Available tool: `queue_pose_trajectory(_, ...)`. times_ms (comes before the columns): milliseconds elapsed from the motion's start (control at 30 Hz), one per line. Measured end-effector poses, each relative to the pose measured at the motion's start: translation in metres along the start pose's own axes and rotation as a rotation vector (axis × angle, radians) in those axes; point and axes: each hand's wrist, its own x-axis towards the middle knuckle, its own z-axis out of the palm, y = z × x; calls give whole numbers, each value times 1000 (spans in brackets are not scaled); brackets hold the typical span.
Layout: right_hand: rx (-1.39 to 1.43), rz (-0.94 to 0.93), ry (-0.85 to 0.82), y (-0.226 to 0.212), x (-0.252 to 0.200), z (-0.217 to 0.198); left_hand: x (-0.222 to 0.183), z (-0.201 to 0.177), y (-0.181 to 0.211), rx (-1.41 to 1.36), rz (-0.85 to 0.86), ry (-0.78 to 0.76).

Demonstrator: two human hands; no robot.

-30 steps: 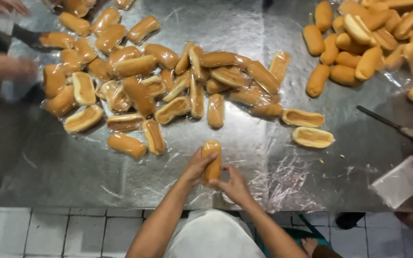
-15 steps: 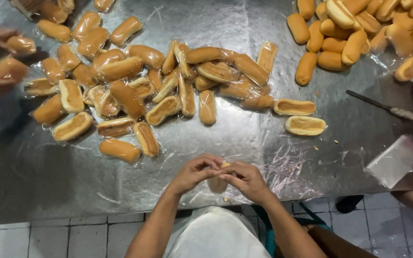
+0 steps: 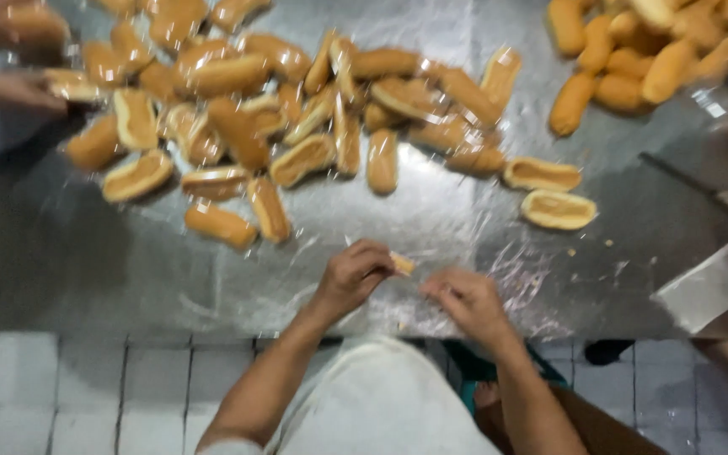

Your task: Wrapping individual bread rolls in plastic film at a packaging station.

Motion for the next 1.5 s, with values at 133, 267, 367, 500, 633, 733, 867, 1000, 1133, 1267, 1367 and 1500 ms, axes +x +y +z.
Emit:
queue_pose_trajectory(133, -160, -111, 56, -7, 14, 13, -1, -7, 16, 190, 221, -81)
queue_pose_trajectory(267, -307, -232, -15, -26, 19, 16, 3, -10, 19, 346, 355, -133)
queue_pose_trajectory(367, -380, -271, -56, -17, 17, 20, 0, -10, 33, 538, 467, -121)
queue_pose_trajectory(500, -200, -177, -148, 9, 1, 24, -11, -11, 23, 467, 465, -134)
queue_pose_trajectory(633, 129, -127, -113, -6, 7, 3, -6, -21, 18, 182, 217, -86)
queue_pose_trajectory(733, -80, -164, -64, -25, 19, 7, -12, -16, 5, 228, 248, -98)
queue_pose_trajectory(867, -289, -290, -135, -23, 26, 22, -6, -16, 14, 375, 366, -122)
queue_pose_trajectory(1000, -357, -321, -167, -15, 20, 27, -7, -21, 11, 426, 426, -145)
queue_pose_trajectory(1133, 735, -110, -35, 16, 4, -4, 4, -31, 28, -217, 1, -13)
queue_pose_trajectory(1267, 768, 254, 270, -16, 13, -24, 17, -21, 47, -494, -287, 155)
queue_pose_trajectory(1367, 464, 196, 3, 47, 14, 26, 22, -8, 33, -336, -454, 275)
queue_pose_trajectory(1500, 485, 261, 282, 54, 47, 68, 30, -9, -8, -48, -513, 341)
